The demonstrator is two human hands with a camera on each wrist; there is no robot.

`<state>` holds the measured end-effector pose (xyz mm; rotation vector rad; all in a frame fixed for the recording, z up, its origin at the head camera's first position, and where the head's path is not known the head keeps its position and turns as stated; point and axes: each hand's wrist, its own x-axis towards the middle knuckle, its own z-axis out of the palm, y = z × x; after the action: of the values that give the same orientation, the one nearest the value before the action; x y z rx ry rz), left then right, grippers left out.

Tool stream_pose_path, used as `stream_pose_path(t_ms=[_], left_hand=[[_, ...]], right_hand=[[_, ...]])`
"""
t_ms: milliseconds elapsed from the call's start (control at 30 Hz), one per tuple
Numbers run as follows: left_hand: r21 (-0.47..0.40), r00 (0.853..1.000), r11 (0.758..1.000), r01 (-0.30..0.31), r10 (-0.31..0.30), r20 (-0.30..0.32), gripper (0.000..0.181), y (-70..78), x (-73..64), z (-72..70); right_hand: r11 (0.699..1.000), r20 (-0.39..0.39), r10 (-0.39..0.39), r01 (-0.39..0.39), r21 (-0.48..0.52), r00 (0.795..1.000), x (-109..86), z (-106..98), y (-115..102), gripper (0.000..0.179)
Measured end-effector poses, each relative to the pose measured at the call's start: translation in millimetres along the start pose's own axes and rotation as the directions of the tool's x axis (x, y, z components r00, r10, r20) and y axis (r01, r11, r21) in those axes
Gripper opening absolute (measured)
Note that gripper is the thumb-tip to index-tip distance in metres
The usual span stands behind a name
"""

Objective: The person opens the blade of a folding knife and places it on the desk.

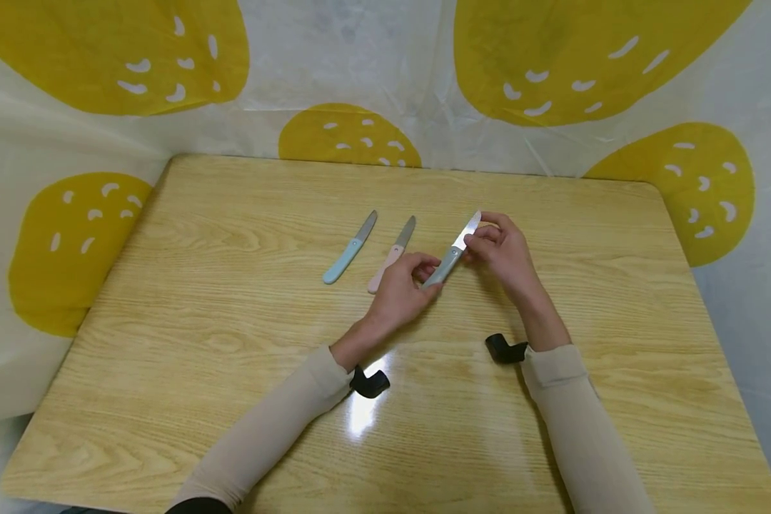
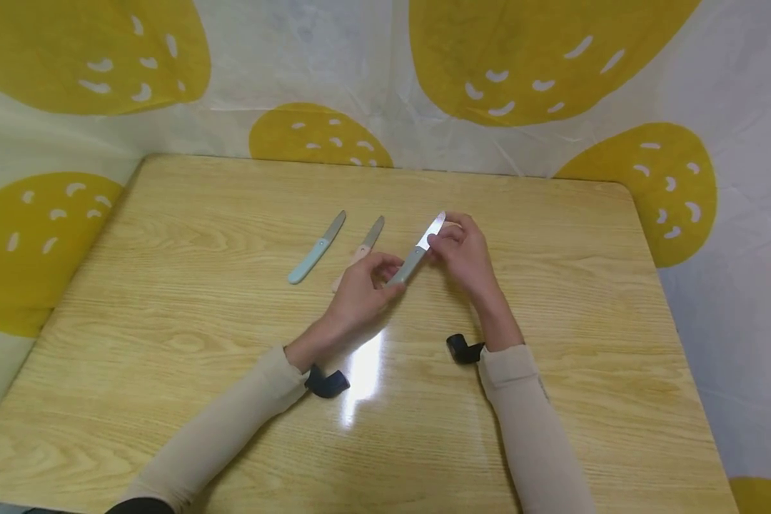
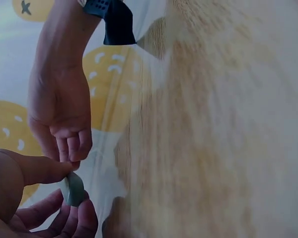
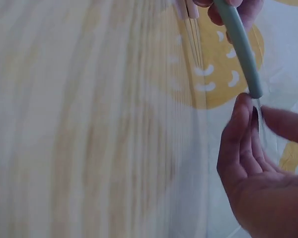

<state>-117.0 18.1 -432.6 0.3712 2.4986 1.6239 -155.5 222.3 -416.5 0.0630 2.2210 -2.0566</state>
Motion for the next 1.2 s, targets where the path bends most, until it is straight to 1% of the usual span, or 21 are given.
stream_pose_path(t_ms=[67, 100, 233, 333, 433, 567, 700, 900, 1000, 1100, 1200], left_hand=[[0.031, 1.0, 1.0, 0.002, -0.002, 0.006, 0.034, 1.7, -0.9, -0.3], [0.045, 1.0, 0.999, 0.004, -0.005, 0.011, 0.033, 2.5, -1.3, -0.3], [0.122, 0.999, 0.992, 0.011, -0.016, 0.034, 0.031, 5.1, -3.1, -0.3], [0.181, 0.998, 0.983, 0.021, -0.031, 0.053, 0.029, 5.8, -4.0, 0.2], [0.23, 0.997, 0.973, 0.022, -0.038, 0.066, 0.029, 5.8, -4.0, 0.8], [0.272, 0.997, 0.962, 0.02, -0.04, 0.071, 0.029, 5.7, -3.6, 1.5], [0.281, 0.997, 0.959, 0.025, -0.045, 0.067, 0.029, 4.8, -2.9, 2.2], [0.299, 0.997, 0.954, 0.024, -0.046, 0.067, 0.029, 2.3, 0.7, 3.3], [0.308, 0.996, 0.951, 0.024, -0.05, 0.076, 0.03, 2.1, 2.6, 3.3], [0.311, 0.995, 0.95, 0.024, -0.053, 0.085, 0.031, 2.6, 3.7, 3.2], [0.318, 0.994, 0.948, 0.021, -0.053, 0.093, 0.031, 2.8, 4.1, 3.4]], right_hand=[[1.0, -0.017, 0.013, -0.014, -0.028, 1.0, 1.7, -0.2, -0.6, 0.058], [0.999, -0.022, 0.021, -0.022, -0.043, 1.0, 2.3, -0.3, -0.9, 0.059], [0.994, -0.019, 0.051, -0.052, -0.093, 0.999, 2.4, -0.7, -1.5, 0.056], [0.99, -0.011, 0.061, -0.062, -0.124, 0.998, 1.8, -1.6, -1.0, 0.055], [0.987, 0.001, 0.062, -0.062, -0.146, 0.998, 1.7, -2.5, -0.4, 0.055], [0.976, 0.012, 0.057, -0.053, -0.21, 0.998, 2.0, -3.9, 0.2, 0.052], [0.956, 0.022, 0.062, -0.053, -0.288, 0.998, 4.2, -6.6, 2.3, 0.05], [0.927, 0.031, 0.091, -0.073, -0.368, 0.995, 7.5, -9.7, 3.6, 0.049], [0.907, 0.036, 0.113, -0.088, -0.412, 0.993, 10.0, -10.9, 3.9, 0.05], [0.881, 0.041, 0.132, -0.098, -0.463, 0.99, 12.5, -11.5, 2.7, 0.05], [0.855, 0.062, 0.147, -0.095, -0.51, 0.987, 14.1, -12.1, 1.4, 0.051]])
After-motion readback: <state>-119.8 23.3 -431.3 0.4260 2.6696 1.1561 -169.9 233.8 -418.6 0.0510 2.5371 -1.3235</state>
